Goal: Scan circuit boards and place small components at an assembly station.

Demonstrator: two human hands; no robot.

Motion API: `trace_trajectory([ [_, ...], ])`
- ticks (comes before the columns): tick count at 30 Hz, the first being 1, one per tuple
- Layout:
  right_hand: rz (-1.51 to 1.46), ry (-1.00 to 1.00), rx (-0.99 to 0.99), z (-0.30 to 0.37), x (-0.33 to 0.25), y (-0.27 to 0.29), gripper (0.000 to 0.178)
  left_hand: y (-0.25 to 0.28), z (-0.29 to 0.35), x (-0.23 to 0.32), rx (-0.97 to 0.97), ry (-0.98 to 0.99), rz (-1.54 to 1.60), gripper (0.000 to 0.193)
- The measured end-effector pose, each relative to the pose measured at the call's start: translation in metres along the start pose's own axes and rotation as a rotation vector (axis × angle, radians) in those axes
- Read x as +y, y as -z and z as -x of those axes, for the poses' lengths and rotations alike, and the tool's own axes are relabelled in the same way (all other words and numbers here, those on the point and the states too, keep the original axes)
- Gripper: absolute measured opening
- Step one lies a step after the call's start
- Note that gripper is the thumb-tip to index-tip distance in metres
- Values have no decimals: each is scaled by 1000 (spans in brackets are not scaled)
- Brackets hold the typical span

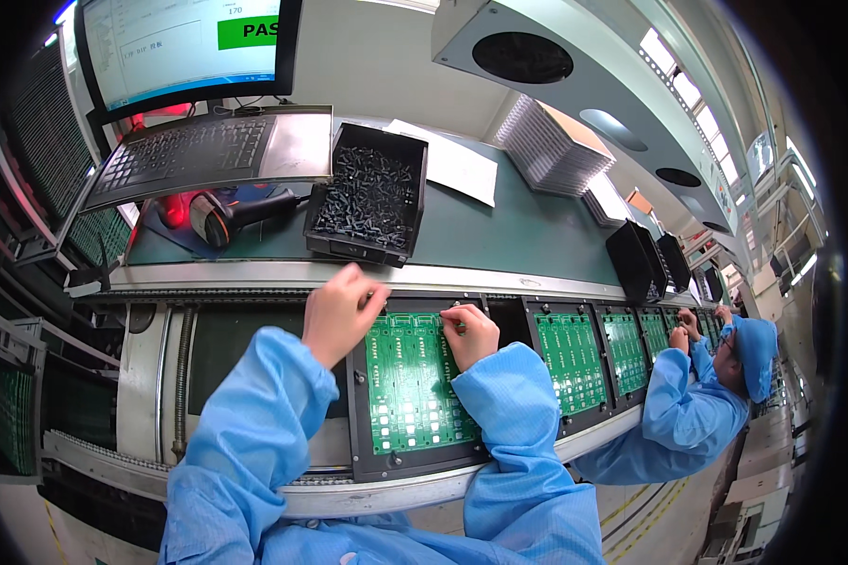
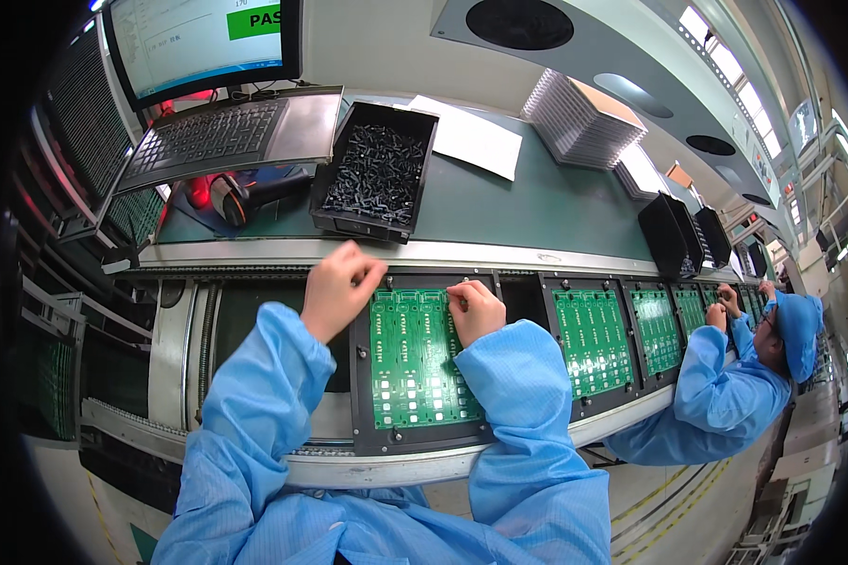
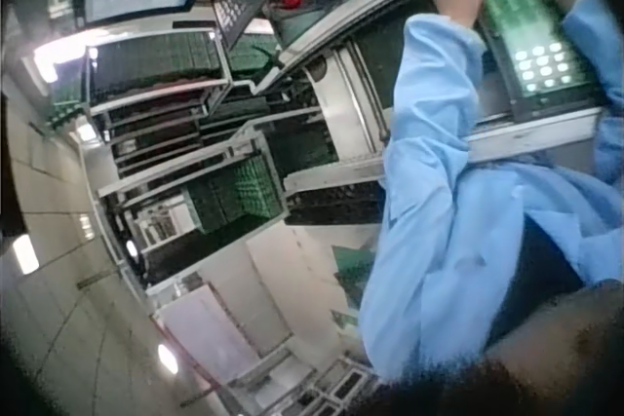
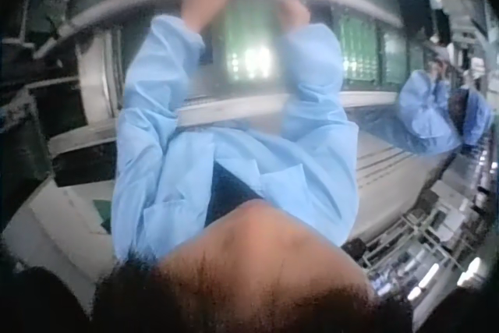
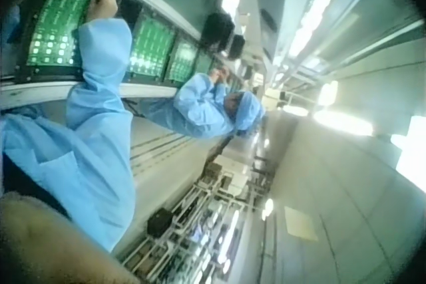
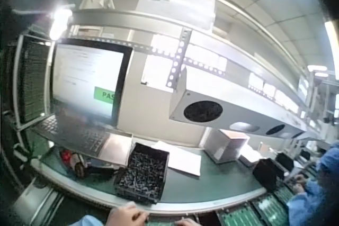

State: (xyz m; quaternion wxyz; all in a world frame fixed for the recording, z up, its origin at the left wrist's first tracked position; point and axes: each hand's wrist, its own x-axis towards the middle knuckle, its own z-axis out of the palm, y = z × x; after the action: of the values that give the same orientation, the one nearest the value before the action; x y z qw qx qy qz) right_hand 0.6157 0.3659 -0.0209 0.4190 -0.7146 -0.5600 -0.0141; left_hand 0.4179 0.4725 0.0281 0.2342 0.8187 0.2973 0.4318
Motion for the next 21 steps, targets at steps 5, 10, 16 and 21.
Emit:
trace_trajectory([
  [5, -9, 13, -22, -3, -3, -3, 13, 12, -82, 14, 64, -272, -56, 22],
  [10, 4, 44, 7, 1, 6, 0, 11, 19, -64, 25, 61, -341, -254, 31],
  [16, 96, 56, -101, 1, -4, 6, 11, 97, 31, 22, -247, -245, -279, 30],
  [21, -50, 30, -60, -2, 8, 4, 10, 156, 124, 10, -176, 64, -228, 23],
])
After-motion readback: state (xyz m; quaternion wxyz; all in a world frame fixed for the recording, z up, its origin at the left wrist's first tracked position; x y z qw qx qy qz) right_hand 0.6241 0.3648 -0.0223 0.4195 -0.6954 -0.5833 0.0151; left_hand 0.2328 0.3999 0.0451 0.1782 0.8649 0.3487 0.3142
